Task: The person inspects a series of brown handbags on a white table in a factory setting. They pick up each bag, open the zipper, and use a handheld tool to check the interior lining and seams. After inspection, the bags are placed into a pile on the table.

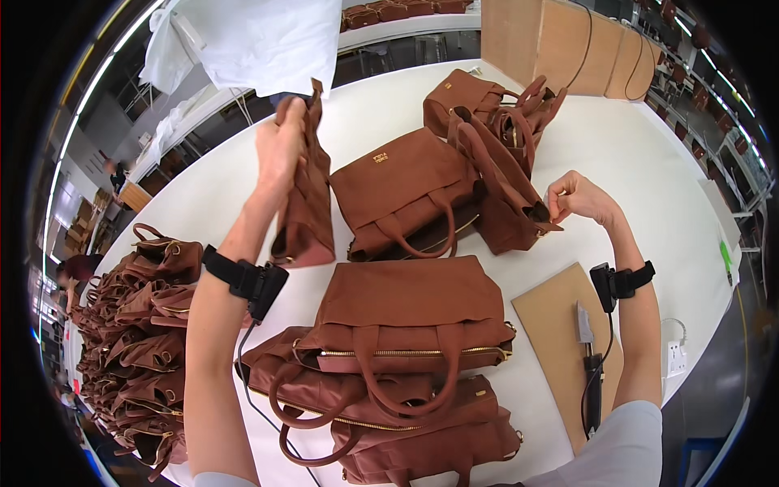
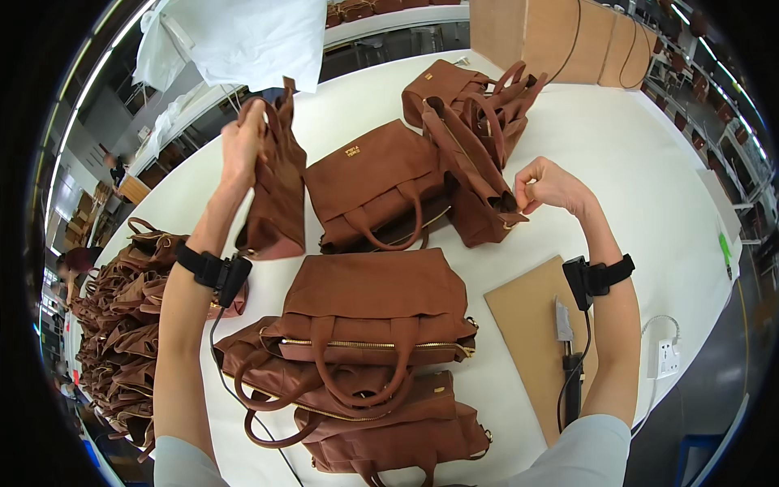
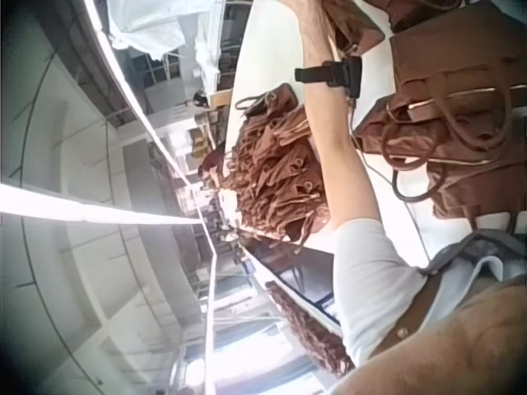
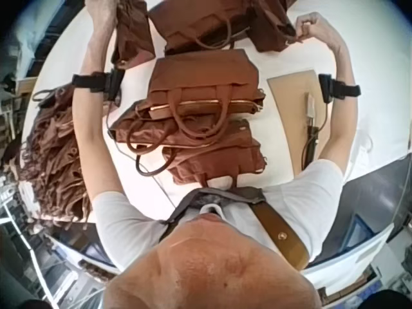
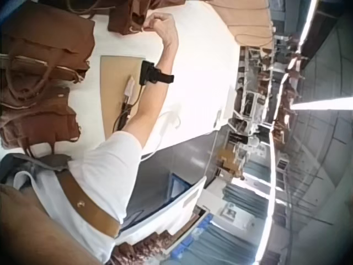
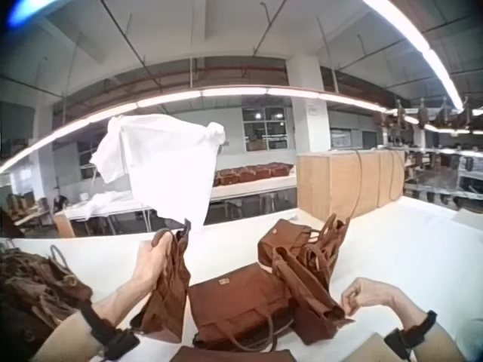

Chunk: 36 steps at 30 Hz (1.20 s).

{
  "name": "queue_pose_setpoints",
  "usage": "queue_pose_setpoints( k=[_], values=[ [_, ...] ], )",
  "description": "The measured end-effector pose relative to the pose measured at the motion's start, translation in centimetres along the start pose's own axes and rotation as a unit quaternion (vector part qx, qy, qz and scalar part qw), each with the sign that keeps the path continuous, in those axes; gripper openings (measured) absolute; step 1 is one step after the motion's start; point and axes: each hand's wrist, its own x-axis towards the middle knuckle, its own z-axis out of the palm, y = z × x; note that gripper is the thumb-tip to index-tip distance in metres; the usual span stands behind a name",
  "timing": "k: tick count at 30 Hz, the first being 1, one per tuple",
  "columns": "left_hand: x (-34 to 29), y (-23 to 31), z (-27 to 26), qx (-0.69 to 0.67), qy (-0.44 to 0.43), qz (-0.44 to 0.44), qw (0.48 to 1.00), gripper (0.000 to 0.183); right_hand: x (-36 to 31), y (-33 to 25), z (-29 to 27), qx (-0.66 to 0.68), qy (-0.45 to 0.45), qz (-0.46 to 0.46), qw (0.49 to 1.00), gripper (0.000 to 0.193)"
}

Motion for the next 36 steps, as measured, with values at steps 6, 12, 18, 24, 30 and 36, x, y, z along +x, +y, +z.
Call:
queue_pose_setpoints(
  k=[6, 12, 18, 24, 30, 36],
  values=[
    [-1.6, 8.4, -0.5, 0.052, -0.018, 0.189, 0.98, 0.044, -2.9, 0.1, -0.6, 0.065, 0.153, -0.004, 0.986, 0.017],
    [-7.2, 6.1, 6.1, 0.183, -0.093, 0.484, 0.851, 0.037, -4.1, -0.2, 1.3, 0.093, 0.114, -0.001, 0.989, 0.012],
    [-8.3, 5.1, 6.8, 0.257, -0.157, 0.331, 0.894, 0.031, -6.6, -0.8, 2.2, 0.041, 0.094, -0.013, 0.995, 0.011],
    [-9.7, 15.6, 2.8, 0.182, -0.205, 0.472, 0.838, 0.025, -9.9, -7.6, 0.8, -0.138, 0.425, -0.293, 0.845, 0.059],
    [-9.8, 22.2, 9.9, 0.072, -0.206, 0.742, 0.634, 0.023, -13.0, -16.9, -0.5, -0.235, 0.404, -0.34, 0.816, 0.046],
    [-9.4, 23.5, 15.1, 0.104, -0.186, 0.694, 0.687, 0.031, -10.4, -8.9, -6.9, -0.217, 0.611, -0.244, 0.721, 0.015]
  ],
)
